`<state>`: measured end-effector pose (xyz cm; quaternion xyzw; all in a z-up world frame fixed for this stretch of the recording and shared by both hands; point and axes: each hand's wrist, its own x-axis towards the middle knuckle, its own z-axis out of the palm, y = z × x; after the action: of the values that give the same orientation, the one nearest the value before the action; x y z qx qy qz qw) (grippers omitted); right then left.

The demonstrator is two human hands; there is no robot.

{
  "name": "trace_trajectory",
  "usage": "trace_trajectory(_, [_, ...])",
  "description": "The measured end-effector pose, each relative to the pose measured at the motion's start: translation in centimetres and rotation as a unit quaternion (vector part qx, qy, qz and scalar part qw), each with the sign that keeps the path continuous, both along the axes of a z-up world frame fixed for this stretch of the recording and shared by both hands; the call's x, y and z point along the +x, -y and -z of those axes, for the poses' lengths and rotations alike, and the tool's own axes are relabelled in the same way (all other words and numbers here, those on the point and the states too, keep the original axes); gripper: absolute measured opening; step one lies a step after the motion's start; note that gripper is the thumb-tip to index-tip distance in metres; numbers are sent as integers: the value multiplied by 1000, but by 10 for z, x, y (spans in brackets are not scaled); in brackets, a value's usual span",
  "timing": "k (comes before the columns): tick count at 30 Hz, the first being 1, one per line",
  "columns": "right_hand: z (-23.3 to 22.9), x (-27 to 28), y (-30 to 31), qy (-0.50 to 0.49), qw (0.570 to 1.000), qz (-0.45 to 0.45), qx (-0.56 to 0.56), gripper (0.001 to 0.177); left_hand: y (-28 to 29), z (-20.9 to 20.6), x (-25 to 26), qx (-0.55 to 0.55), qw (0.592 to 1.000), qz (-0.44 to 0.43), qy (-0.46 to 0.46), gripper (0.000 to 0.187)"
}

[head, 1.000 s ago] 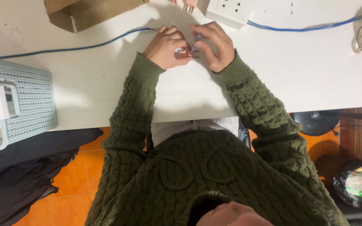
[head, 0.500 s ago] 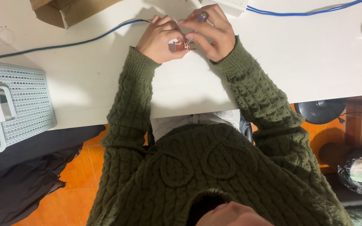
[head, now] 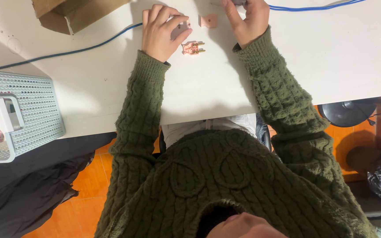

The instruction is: The person wires an electrical plug by unscrewing the housing, inserting the wires into the internal terminals, and tightening the screws with a screwdriver.

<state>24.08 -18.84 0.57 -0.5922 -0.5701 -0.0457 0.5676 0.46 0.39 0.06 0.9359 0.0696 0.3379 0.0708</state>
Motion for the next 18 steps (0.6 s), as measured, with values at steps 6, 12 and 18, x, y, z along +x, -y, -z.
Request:
trace_trajectory(6, [7,0,1,33,996,-21,-77,17,-1,11,1,14,999,-8,-32,15])
trace_trajectory(12, [22,2,1,94,988,19,-123,21,-2,11,1,9,999,-10,-42,22])
trace_trajectory(18, [47,6,-5,175,975,76,-109,30,-14,13,-2,11,999,-8,-31,54])
